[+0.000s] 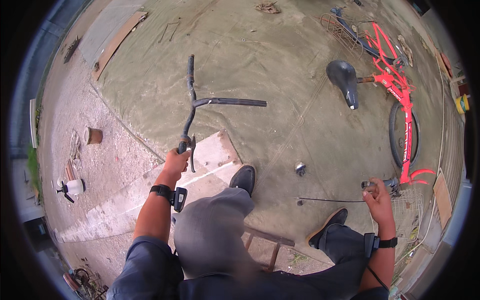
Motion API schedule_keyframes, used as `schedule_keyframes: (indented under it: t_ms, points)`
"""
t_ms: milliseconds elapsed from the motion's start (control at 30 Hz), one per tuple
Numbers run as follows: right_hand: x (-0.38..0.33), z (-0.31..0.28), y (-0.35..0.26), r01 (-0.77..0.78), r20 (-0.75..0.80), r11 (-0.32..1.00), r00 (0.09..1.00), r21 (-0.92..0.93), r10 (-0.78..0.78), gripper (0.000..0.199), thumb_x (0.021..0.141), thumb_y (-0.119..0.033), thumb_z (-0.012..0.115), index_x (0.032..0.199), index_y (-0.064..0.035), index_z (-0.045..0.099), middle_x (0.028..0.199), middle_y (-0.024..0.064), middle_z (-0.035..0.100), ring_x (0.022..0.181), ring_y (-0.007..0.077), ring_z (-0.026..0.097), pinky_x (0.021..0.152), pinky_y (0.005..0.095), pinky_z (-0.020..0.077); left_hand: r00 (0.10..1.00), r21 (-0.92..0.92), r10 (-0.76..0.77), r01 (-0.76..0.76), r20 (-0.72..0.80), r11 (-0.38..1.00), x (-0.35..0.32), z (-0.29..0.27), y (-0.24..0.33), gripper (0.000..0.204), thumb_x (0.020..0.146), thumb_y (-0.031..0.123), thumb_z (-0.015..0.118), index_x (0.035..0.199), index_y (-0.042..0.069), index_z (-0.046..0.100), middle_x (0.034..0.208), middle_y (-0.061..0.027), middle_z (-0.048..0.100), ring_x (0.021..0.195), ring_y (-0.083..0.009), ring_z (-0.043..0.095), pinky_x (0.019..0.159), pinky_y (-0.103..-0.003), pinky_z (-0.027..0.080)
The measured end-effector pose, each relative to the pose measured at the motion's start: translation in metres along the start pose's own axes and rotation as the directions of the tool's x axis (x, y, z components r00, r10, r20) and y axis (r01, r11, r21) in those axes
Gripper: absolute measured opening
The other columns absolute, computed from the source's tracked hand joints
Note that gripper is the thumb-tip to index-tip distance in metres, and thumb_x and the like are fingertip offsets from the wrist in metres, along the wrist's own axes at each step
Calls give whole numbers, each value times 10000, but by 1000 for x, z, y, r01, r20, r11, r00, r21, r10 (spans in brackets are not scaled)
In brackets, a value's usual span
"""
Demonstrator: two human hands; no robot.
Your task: The person removes a handlebar from a red bicycle, then reattaches it to the stem and secures it with a bolt. The person then positions a front wire basket against the fork and handlebar area, aligning it for attachment.
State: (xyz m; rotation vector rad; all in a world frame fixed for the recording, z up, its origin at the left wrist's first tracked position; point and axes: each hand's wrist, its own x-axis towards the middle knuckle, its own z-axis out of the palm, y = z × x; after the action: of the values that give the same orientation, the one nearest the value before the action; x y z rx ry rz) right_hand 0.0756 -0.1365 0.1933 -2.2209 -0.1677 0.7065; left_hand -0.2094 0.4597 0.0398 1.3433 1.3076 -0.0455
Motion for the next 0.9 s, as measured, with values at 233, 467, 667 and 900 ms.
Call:
schedule_keyframes:
  t_ms: [233,467,667,900]
  points:
    - [-1,5,10,-23,14,1000,1000,-13,23,494,912,-43,715,1362,-30,510,983,72,657,789,96,596,694,266,499,966,-297,-122,50,-227,953,-13,-32,-38,192,953,149,676,903,61,513,703,3,500,522,-101,482,427,-265,376]
    - [6,12,17,4,83,1000,997,-7,-4,483,921,-53,713,1359,-24,511,971,71,654,810,107,618,708,271,512,884,-483,-343,160,-318,861,-21,-55,-94,192,974,160,672,907,60,522,719,-6,519,540,-107,503,439,-256,407]
    - [10,19,14,-50,85,997,995,60,45,474,945,-34,691,1376,-18,496,965,79,639,838,131,639,740,289,540,888,-453,-321,150,-329,879,-25,-49,-122,198,978,181,674,953,47,531,751,-27,551,556,-135,538,441,-296,431]
    - [28,25,36,-150,171,989,974,1,148,480,975,-138,695,1386,9,495,1004,89,660,835,144,657,747,287,540,956,216,-133,192,-262,957,-10,-89,-175,177,905,163,646,995,14,613,809,-103,587,707,-258,613,609,-424,475]
